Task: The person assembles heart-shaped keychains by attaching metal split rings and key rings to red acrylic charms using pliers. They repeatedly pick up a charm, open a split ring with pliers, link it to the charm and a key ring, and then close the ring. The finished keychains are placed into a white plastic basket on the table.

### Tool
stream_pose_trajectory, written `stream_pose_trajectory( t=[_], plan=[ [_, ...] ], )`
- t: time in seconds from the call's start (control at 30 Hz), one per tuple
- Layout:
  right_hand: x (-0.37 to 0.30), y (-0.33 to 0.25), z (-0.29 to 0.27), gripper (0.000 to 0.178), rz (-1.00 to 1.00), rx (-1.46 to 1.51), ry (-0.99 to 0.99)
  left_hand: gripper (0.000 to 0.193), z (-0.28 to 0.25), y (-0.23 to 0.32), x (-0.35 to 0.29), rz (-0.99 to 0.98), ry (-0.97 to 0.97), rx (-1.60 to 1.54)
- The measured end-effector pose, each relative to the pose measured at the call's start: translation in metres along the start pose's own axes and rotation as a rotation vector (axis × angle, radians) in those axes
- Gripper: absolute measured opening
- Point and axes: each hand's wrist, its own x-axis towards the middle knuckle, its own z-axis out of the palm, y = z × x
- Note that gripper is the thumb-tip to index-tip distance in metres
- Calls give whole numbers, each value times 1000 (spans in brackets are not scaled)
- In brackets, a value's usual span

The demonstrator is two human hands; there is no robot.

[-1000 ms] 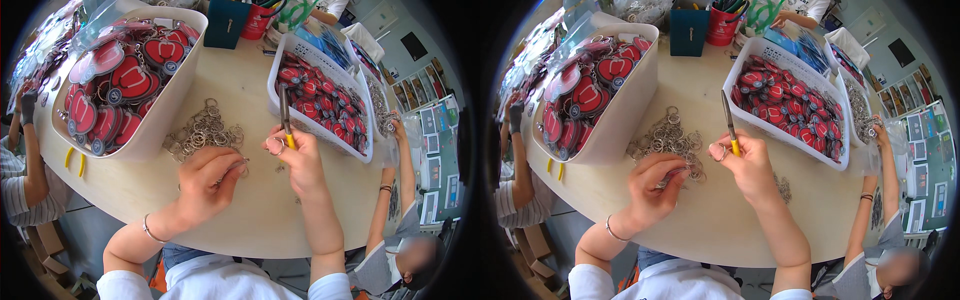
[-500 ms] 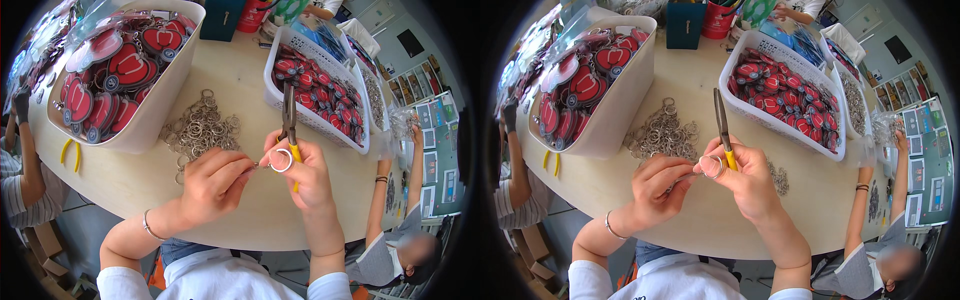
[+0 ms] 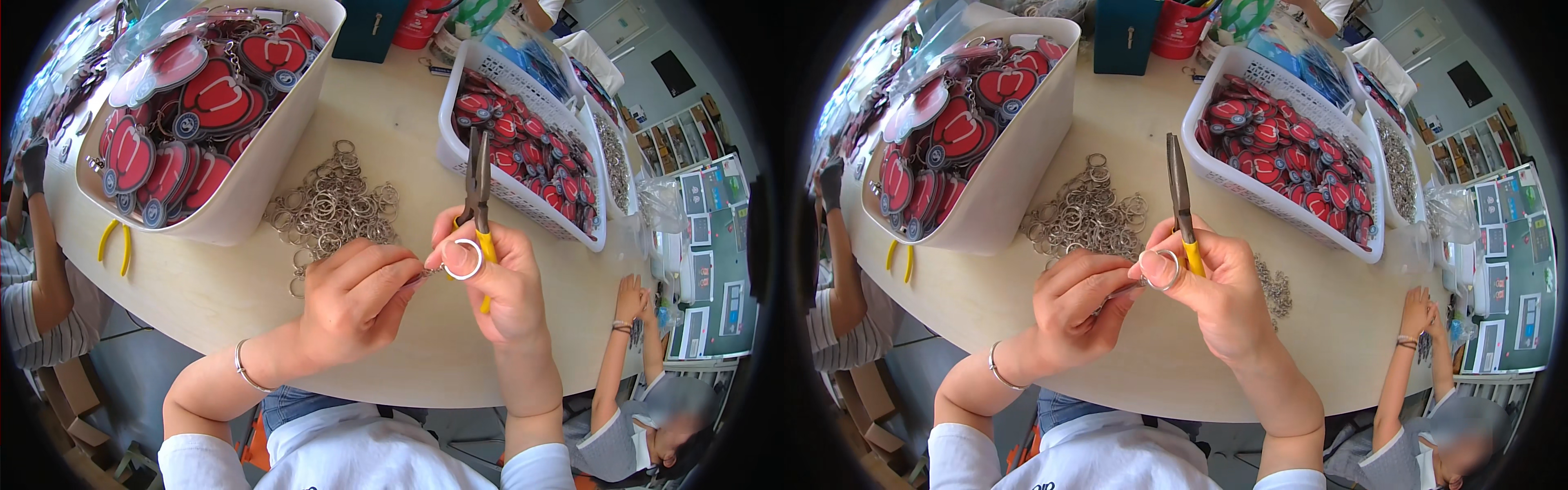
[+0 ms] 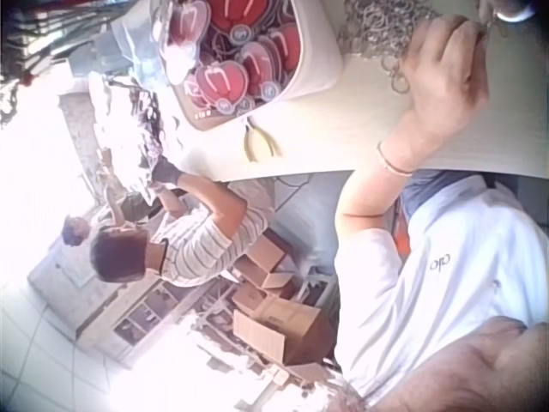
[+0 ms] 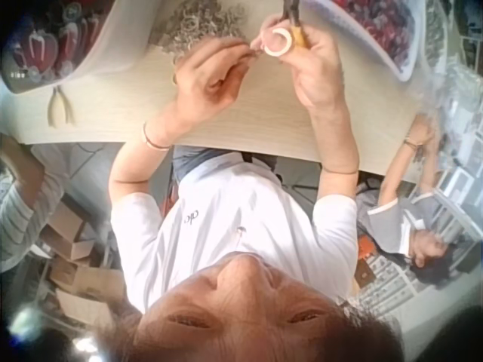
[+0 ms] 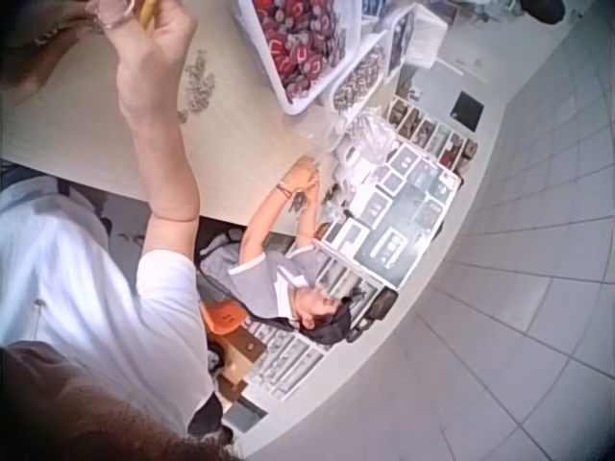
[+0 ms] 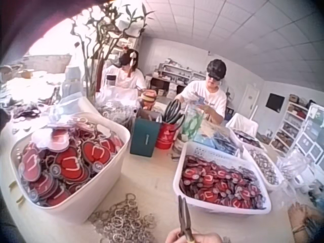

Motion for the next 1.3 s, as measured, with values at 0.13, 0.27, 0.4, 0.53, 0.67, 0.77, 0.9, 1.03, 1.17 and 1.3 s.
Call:
stream_pose_trajectory(
  t=[0.13, 0.27, 0.4, 0.53, 0.67, 0.77, 0.9, 1.03, 1.17, 1.3],
  plan=[
    [-1, -1, -1, 19, 7, 1, 2, 29, -1, 1, 1, 3, -12, 5],
    [-1, 0, -1, 18, 5, 9, -2, 30, -1, 0, 1, 12, -9, 8],
    [-3, 1, -3, 14, -9, 14, 11, 31, -2, 0, 1, 25, -7, 11],
    [-11, -1, -11, 14, -18, -151, 7, 32, -4, 0, 3, 74, 33, 23],
    [-29, -3, -6, 21, -168, -538, 94, 35, -12, 1, 2, 157, 31, 78],
    [-46, -4, -14, 24, -357, -1004, 74, 36, -17, 2, 4, 228, 14, 115],
    [-58, -1, -18, 28, -453, -1189, 3, 39, -23, 5, 4, 278, -37, 143],
    [-61, -1, -18, 28, -474, -1214, -1, 41, -23, 5, 4, 298, -35, 157],
    [-60, -1, -18, 29, -506, -1219, -26, 40, -23, 6, 3, 297, -32, 154],
    [-59, 1, -18, 30, -536, -1216, -31, 37, -23, 6, 3, 299, -25, 139]
  ],
)
